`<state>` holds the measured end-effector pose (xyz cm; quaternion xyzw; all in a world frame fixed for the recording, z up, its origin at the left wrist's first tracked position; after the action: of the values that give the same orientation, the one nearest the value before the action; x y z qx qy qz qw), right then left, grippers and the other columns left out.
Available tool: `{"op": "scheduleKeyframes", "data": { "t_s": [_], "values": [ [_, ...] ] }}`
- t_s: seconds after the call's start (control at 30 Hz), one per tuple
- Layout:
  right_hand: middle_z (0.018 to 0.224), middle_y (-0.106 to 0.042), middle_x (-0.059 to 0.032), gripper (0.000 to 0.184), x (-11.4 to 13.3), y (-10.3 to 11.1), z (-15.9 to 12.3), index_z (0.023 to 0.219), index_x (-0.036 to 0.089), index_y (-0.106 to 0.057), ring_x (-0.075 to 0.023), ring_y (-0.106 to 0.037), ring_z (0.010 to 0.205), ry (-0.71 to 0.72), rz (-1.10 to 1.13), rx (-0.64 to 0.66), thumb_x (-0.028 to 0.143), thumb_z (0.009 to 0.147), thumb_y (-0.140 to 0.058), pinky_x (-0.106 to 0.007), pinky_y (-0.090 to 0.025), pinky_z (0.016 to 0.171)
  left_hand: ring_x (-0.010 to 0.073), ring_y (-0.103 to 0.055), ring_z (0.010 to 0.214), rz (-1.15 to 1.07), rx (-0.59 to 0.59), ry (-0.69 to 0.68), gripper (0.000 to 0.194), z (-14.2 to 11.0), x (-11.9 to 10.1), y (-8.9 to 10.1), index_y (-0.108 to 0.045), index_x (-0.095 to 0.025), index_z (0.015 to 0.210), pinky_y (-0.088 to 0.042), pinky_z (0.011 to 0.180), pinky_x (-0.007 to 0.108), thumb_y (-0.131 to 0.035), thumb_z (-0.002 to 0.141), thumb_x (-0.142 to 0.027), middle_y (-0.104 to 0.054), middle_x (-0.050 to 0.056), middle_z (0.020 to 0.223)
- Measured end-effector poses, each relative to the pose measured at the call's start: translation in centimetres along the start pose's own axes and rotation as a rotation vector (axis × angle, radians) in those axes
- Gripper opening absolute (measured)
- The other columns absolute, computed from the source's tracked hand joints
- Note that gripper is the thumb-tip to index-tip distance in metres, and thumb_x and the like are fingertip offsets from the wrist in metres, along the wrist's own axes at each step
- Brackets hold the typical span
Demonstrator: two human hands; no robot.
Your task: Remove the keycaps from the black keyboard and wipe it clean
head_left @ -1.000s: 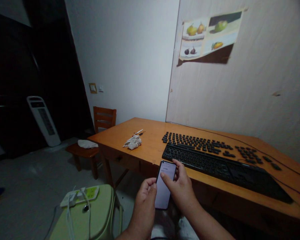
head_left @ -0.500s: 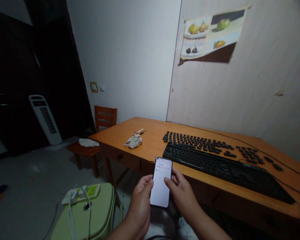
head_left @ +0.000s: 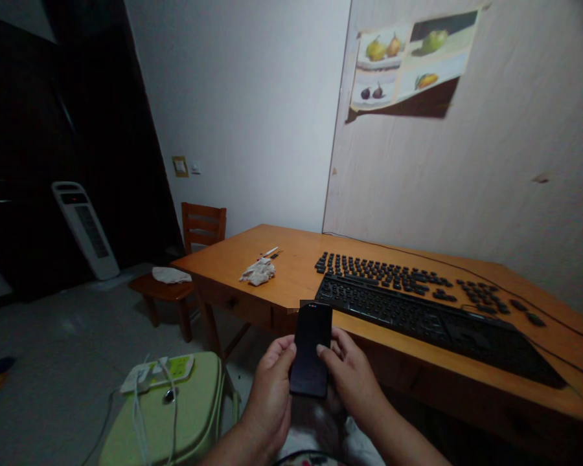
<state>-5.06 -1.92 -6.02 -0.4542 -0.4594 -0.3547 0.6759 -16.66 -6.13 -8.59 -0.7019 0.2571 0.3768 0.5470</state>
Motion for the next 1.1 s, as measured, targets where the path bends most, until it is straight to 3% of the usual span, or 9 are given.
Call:
{"op": "scheduleKeyframes", "data": {
  "t_s": [0.17, 0.67, 0.8, 1.1],
  "values": [
    [0.091, -0.073, -0.0067, 0.039, -0.5, 0.5, 0.0, 0.110, 0.018, -0.059, -0.0211, -0.068, 0.075, -0.017, -0.032, -0.037, 0.037, 0.078, -0.070, -0.031, -0.052, 0.067, 0.0171, -0.066, 0.068, 0.014, -0.018, 0.014, 0.040, 0.0, 0.4, 0.1, -0.062, -0.015, 0.104, -0.049, 0.065, 0.027, -0.074, 0.074, -0.037, -0.071, 0.006, 0.087],
    [0.088, -0.073, -0.0053, 0.041, -1.1, 0.9, -0.1, 0.107, 0.018, -0.061, -0.0194, -0.066, 0.068, -0.072, -0.025, -0.058, 0.047, 0.079, -0.068, -0.028, -0.050, 0.061, 0.0183, -0.067, 0.067, 0.001, -0.039, 0.022, 0.045, 0.2, 0.5, 0.4, -0.064, -0.014, 0.103, -0.050, 0.064, 0.028, -0.079, 0.068, -0.038, -0.072, 0.007, 0.083],
    [0.091, -0.073, -0.0058, 0.043, -1.4, 0.8, -0.4, 0.109, 0.017, -0.064, -0.0215, -0.067, 0.073, -0.090, -0.022, -0.035, 0.045, 0.078, -0.068, -0.031, -0.052, 0.066, 0.0186, -0.068, 0.068, -0.022, -0.032, 0.028, 0.040, 0.5, 0.1, 0.4, -0.064, -0.014, 0.100, -0.051, 0.064, 0.028, -0.078, 0.069, -0.035, -0.072, 0.007, 0.084],
    [0.086, -0.073, -0.0040, 0.026, -1.4, -0.1, -0.6, 0.097, 0.017, -0.066, -0.0222, -0.068, 0.078, -0.068, -0.051, 0.024, 0.036, 0.079, -0.066, -0.033, -0.053, 0.072, 0.0191, -0.068, 0.070, -0.032, -0.046, -0.005, 0.039, 0.5, -0.9, 0.3, -0.064, -0.013, 0.101, -0.052, 0.063, 0.028, -0.077, 0.070, -0.032, -0.072, 0.006, 0.083]
  ]
}}
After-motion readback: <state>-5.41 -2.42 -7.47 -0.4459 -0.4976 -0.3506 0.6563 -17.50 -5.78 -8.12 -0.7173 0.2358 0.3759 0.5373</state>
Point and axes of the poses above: each hand's wrist, its own z-axis towards the middle knuckle, its own y-axis out of the back of the hand, x = y × z, the point moved 10 cm from there along z, towards the middle knuckle
